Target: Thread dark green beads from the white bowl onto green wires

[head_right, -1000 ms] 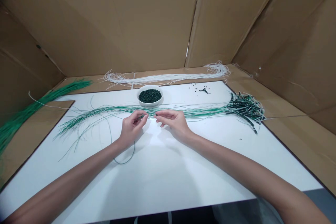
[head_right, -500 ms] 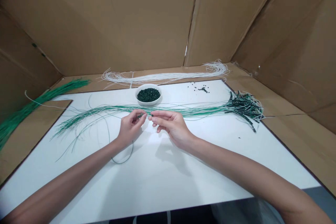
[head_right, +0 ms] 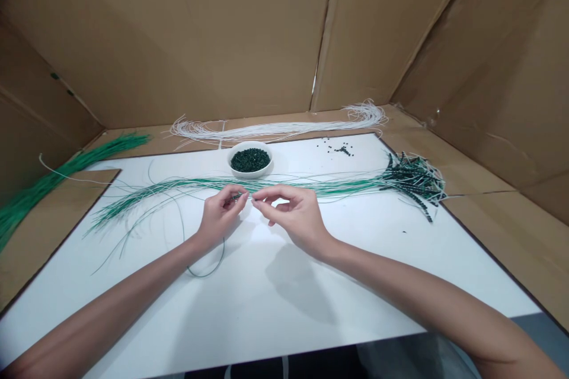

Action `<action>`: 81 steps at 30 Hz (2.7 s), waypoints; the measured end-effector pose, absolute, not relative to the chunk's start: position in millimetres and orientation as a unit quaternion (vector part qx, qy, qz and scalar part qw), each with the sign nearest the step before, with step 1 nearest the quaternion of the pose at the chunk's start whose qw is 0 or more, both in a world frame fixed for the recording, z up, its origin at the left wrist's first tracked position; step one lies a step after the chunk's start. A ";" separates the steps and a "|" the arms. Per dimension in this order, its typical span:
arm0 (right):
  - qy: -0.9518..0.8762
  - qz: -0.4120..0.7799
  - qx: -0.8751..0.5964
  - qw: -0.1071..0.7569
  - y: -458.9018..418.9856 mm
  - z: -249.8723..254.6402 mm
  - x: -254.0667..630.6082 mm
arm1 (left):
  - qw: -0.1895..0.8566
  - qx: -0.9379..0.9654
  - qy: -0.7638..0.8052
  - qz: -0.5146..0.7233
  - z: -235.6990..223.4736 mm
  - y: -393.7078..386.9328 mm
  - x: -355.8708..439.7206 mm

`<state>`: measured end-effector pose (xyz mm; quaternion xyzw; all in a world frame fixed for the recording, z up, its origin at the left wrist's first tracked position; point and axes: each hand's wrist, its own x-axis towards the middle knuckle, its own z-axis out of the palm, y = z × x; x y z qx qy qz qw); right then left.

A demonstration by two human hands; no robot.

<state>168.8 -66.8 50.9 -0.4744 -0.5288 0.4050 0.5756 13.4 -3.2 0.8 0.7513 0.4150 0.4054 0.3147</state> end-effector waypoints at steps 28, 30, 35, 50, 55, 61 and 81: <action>-0.526 0.439 -0.460 0.565 -74.6 54.9 167.5 | 0.318 0.757 0.410 0.396 1.1 -3.5 13.9; -0.498 0.505 -0.433 0.556 -72.4 52.7 168.2 | 0.320 0.757 0.410 0.396 1.4 -3.6 14.0; -0.400 0.640 -0.363 0.547 -70.4 49.2 167.4 | 0.323 0.757 0.411 0.391 1.4 -3.5 14.2; -0.423 0.663 -0.325 0.525 -65.9 50.6 169.8 | 0.317 0.759 0.414 0.389 0.5 -3.6 14.2; -0.683 0.222 -0.564 0.407 0.5 46.1 240.2 | 0.307 0.760 0.424 0.386 2.4 -4.0 14.3; -0.558 -0.031 -0.816 0.146 64.8 28.5 336.0 | 0.308 0.754 0.428 0.392 2.0 -2.9 14.2; -0.852 0.082 -0.512 -0.073 114.6 71.2 148.7 | 0.280 0.686 0.513 0.434 1.0 1.9 12.6</action>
